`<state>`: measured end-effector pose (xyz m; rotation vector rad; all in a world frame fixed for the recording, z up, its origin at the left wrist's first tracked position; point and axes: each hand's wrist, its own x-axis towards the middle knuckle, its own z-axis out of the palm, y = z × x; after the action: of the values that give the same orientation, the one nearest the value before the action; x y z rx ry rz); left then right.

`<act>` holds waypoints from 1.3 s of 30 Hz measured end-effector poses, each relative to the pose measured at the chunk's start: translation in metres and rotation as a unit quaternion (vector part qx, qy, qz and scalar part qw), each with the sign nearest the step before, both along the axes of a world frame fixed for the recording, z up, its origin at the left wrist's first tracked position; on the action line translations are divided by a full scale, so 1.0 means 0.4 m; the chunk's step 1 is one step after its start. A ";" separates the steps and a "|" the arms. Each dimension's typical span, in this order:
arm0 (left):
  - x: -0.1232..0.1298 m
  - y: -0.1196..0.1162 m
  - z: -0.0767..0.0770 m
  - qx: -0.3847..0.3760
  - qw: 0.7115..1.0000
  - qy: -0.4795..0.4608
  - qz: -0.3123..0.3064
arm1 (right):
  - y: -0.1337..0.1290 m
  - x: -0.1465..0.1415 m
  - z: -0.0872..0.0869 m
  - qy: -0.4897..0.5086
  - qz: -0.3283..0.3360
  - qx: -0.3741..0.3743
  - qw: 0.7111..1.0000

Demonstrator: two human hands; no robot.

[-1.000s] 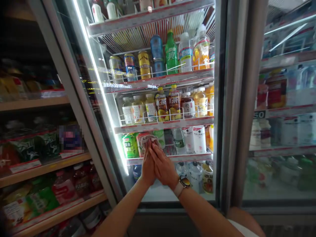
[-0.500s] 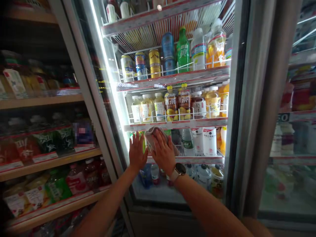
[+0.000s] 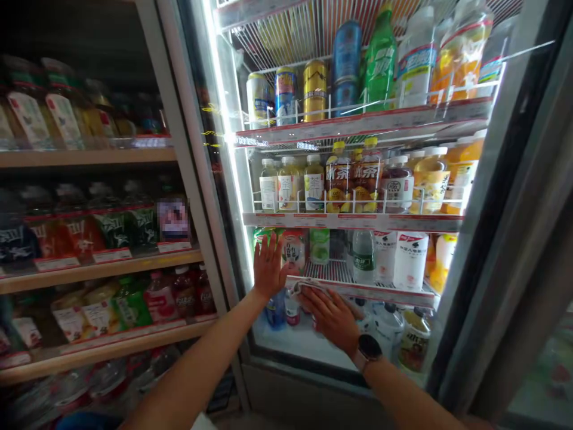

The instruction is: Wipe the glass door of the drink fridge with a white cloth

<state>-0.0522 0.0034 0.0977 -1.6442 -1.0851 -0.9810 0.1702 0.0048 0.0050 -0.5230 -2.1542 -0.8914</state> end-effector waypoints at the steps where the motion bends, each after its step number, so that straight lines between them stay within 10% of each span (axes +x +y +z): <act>1: 0.000 0.000 0.000 0.003 1.000 0.000 -0.002 | -0.001 0.000 0.012 -0.006 0.002 0.000 1.000; 11: -0.007 0.011 -0.005 0.015 0.999 -0.008 -0.033 | 0.004 -0.052 0.353 0.073 -0.025 0.019 0.997; 22: -0.007 0.004 0.002 0.005 0.999 -0.008 -0.038 | -0.002 0.004 0.046 -0.040 0.028 -0.018 0.999; 25: -0.008 0.006 0.001 0.013 0.999 -0.003 -0.029 | 0.001 0.012 0.082 -0.035 0.048 -0.017 0.998; 33: -0.006 0.008 0.005 0.022 0.999 -0.005 -0.035 | 0.010 -0.030 0.354 0.100 -0.014 -0.014 0.995; 39: -0.006 0.006 0.002 0.014 0.999 -0.003 -0.035 | 0.010 -0.031 0.247 0.058 0.004 0.003 0.998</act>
<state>-0.0545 0.0056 0.0983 -1.6672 -1.0205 -1.0428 0.1579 0.0089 0.1038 -0.5499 -2.0462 -0.8431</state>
